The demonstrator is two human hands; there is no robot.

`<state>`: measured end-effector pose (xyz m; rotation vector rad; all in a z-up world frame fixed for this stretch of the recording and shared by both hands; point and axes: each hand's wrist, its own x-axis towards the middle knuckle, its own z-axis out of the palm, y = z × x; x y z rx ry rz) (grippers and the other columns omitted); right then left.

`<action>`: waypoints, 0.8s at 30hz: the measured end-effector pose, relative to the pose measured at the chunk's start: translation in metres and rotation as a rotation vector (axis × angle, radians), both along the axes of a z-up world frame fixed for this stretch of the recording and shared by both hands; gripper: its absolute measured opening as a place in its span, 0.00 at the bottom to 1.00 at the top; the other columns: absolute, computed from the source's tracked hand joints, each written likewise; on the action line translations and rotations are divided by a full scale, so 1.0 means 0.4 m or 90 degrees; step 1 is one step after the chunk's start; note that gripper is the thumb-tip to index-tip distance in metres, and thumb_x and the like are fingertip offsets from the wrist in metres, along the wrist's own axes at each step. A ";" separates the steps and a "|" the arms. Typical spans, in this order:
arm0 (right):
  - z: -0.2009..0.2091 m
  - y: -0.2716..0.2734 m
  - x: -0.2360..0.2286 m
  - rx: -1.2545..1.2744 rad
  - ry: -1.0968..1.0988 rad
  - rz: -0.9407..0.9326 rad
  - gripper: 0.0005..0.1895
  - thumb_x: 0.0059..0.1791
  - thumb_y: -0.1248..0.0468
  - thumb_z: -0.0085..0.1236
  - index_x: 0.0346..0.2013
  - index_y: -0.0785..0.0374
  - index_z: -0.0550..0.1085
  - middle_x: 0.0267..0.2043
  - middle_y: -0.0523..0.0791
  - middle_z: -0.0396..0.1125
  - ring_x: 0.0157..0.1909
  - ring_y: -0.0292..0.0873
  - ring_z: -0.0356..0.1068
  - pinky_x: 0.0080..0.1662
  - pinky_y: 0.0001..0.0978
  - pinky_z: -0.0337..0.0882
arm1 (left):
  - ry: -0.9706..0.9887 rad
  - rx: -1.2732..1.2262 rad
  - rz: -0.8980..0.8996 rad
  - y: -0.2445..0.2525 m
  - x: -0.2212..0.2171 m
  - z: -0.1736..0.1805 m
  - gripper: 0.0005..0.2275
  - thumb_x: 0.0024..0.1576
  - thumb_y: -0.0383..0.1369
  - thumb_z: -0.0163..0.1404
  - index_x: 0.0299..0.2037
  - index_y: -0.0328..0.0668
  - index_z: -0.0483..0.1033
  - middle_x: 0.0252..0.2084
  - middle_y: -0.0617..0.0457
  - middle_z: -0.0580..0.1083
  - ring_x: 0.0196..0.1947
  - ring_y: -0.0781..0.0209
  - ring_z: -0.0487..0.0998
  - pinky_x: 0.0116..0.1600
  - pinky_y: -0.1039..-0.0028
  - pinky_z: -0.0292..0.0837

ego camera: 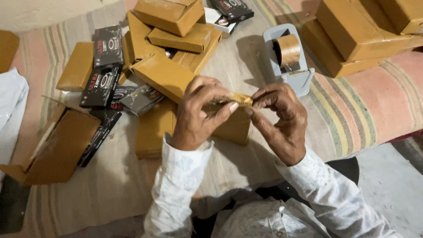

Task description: The person places small black product boxes into brown cardboard shipping boxes, folds the flaps, and seals them with clear packing tape using a handheld dispenser. The person repeats this process for multiple units, stacking the finished packages.

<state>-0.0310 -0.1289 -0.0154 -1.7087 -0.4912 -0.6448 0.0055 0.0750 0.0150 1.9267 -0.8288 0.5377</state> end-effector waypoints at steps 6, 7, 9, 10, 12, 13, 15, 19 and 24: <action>-0.010 0.011 0.005 0.049 0.006 0.023 0.08 0.54 0.72 0.63 0.46 0.69 0.75 0.55 0.49 0.65 0.56 0.42 0.71 0.58 0.34 0.76 | -0.059 0.150 0.012 0.000 0.015 0.045 0.10 0.54 0.27 0.64 0.45 0.47 0.84 0.40 0.56 0.72 0.43 0.57 0.76 0.48 0.67 0.75; -0.012 0.011 0.003 0.064 0.012 0.025 0.08 0.54 0.72 0.62 0.47 0.69 0.75 0.55 0.48 0.65 0.56 0.41 0.72 0.58 0.34 0.77 | -0.066 0.153 0.009 -0.001 0.017 0.044 0.09 0.55 0.28 0.63 0.45 0.46 0.84 0.41 0.54 0.72 0.44 0.57 0.76 0.49 0.67 0.75; -0.017 0.013 -0.001 0.060 0.003 0.014 0.13 0.55 0.72 0.58 0.55 0.68 0.72 0.56 0.47 0.64 0.57 0.40 0.72 0.60 0.34 0.77 | -0.076 0.159 0.004 0.003 0.015 0.035 0.08 0.57 0.29 0.61 0.45 0.45 0.84 0.44 0.52 0.73 0.46 0.56 0.77 0.51 0.67 0.76; -0.021 0.014 -0.002 0.058 -0.002 0.009 0.16 0.56 0.71 0.56 0.59 0.67 0.71 0.57 0.47 0.64 0.58 0.40 0.72 0.61 0.33 0.77 | -0.082 0.150 -0.001 0.006 0.012 0.025 0.08 0.58 0.31 0.60 0.46 0.45 0.83 0.47 0.50 0.73 0.50 0.54 0.76 0.55 0.66 0.76; -0.030 0.015 -0.006 -0.084 -0.048 -0.058 0.15 0.54 0.73 0.60 0.56 0.65 0.75 0.57 0.48 0.66 0.58 0.43 0.73 0.58 0.33 0.78 | -0.098 0.135 -0.014 0.009 0.003 -0.003 0.09 0.61 0.37 0.59 0.48 0.46 0.82 0.52 0.48 0.73 0.58 0.51 0.76 0.62 0.64 0.75; -0.035 0.013 -0.008 -0.155 -0.071 -0.093 0.15 0.53 0.74 0.62 0.55 0.64 0.77 0.57 0.48 0.67 0.58 0.45 0.74 0.57 0.33 0.78 | -0.118 0.123 0.010 0.009 -0.001 -0.020 0.11 0.61 0.40 0.58 0.50 0.48 0.82 0.53 0.47 0.72 0.61 0.48 0.73 0.65 0.61 0.72; -0.046 0.014 0.003 -0.174 -0.123 -0.074 0.17 0.52 0.72 0.63 0.57 0.63 0.75 0.58 0.51 0.65 0.59 0.48 0.73 0.59 0.34 0.75 | -0.159 0.098 0.057 0.005 -0.007 -0.059 0.15 0.62 0.46 0.56 0.54 0.50 0.83 0.56 0.45 0.70 0.67 0.42 0.68 0.70 0.54 0.65; -0.050 0.002 0.016 -0.149 -0.099 -0.029 0.17 0.52 0.73 0.61 0.57 0.63 0.75 0.63 0.53 0.63 0.63 0.52 0.72 0.61 0.36 0.73 | -0.147 0.101 0.176 -0.040 -0.026 -0.135 0.25 0.57 0.52 0.57 0.65 0.60 0.73 0.68 0.44 0.59 0.74 0.38 0.56 0.78 0.46 0.55; -0.027 -0.022 0.006 -0.146 -0.057 -0.033 0.17 0.52 0.76 0.58 0.56 0.65 0.76 0.59 0.54 0.66 0.59 0.50 0.73 0.56 0.36 0.77 | -0.136 0.060 0.252 -0.127 -0.052 -0.184 0.41 0.50 0.51 0.65 0.72 0.60 0.55 0.77 0.34 0.41 0.78 0.27 0.45 0.78 0.39 0.48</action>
